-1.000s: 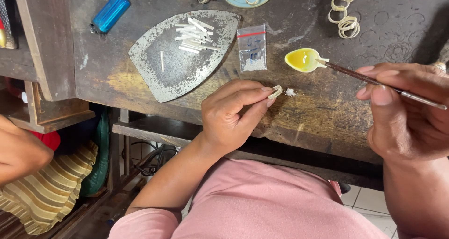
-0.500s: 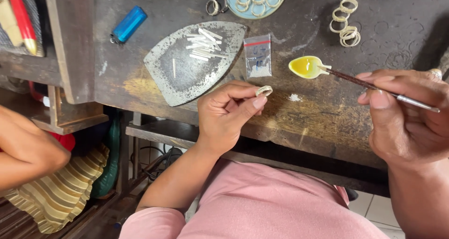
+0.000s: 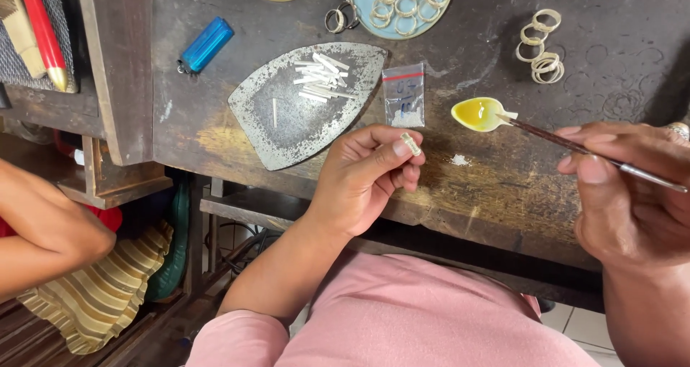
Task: Applying resin and small decorative particles to a jewelry piece using a fine tool.
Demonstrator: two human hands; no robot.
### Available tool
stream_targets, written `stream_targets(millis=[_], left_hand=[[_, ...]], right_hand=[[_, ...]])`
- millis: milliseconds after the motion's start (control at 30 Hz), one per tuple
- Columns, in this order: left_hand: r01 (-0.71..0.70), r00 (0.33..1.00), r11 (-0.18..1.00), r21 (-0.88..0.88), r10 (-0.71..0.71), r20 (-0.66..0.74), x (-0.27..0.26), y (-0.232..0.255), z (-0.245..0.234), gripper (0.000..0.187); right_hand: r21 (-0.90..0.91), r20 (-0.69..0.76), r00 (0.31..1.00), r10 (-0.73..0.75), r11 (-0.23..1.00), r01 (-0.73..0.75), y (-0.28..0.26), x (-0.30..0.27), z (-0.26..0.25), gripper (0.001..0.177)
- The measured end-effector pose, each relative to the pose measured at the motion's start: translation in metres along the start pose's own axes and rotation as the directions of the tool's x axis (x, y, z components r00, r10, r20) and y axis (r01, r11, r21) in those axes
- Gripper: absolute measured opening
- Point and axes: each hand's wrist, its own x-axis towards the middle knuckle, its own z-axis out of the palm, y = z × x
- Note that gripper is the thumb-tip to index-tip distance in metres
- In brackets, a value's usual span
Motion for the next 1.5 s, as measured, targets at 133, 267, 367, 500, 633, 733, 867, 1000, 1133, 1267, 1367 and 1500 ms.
stream_targets(millis=[133,267,367,500,633,733,867,1000,1133,1267,1367,1500], left_hand=[[0.037,0.999,0.999,0.017,-0.036,-0.021,0.003,0.003,0.002,0.013],[0.054,0.998,0.998,0.020,-0.053,-0.041,0.004,0.003,0.003,0.015],[0.064,0.997,0.998,0.018,-0.063,-0.051,0.004,0.003,0.003,0.016],[0.053,0.998,0.998,0.017,-0.052,-0.045,0.004,0.003,0.003,0.016],[0.051,0.998,0.998,0.039,-0.049,-0.036,0.004,0.000,0.002,0.016],[-0.040,0.999,0.987,0.154,0.037,0.025,0.000,-0.007,0.001,0.014],[-0.305,0.952,0.811,0.500,0.252,0.171,-0.005,-0.016,0.002,0.012],[-0.508,0.856,0.529,0.680,0.396,0.332,-0.007,-0.019,0.006,0.011],[-0.571,0.806,0.405,0.714,0.443,0.392,-0.008,-0.023,0.008,0.012],[-0.606,0.767,0.333,0.722,0.486,0.419,-0.008,-0.024,0.010,0.012],[-0.606,0.762,0.320,0.728,0.496,0.417,-0.009,-0.025,0.010,0.011],[-0.617,0.740,0.285,0.733,0.526,0.418,-0.011,-0.021,0.015,0.009]], right_hand=[[-0.014,0.037,0.999,0.034,0.999,-0.033,-0.005,0.000,0.000,0.012],[-0.006,0.010,0.999,0.031,0.999,-0.031,-0.006,-0.002,0.002,0.010],[-0.026,0.018,1.000,-0.011,1.000,0.011,0.000,-0.002,0.001,0.010],[-0.025,0.016,0.999,0.047,0.999,-0.046,-0.007,-0.002,0.002,0.012],[-0.042,0.017,1.000,-0.014,0.999,0.014,-0.006,0.001,0.002,0.011],[-0.019,0.005,0.999,0.042,0.999,-0.042,-0.012,0.000,0.003,0.013],[0.014,-0.003,1.000,0.021,1.000,-0.021,-0.005,0.000,0.003,0.013],[0.024,0.018,0.991,-0.136,0.991,0.135,0.009,0.004,0.001,0.013],[0.012,0.003,0.987,-0.158,0.987,0.158,0.006,0.003,0.002,0.015],[-0.002,-0.009,0.995,-0.100,0.995,0.100,-0.001,0.004,0.004,0.013],[0.011,-0.014,0.991,-0.136,0.991,0.136,0.002,0.007,0.005,0.015],[-0.058,0.021,0.997,0.072,0.996,-0.071,-0.017,0.001,0.003,0.013]])
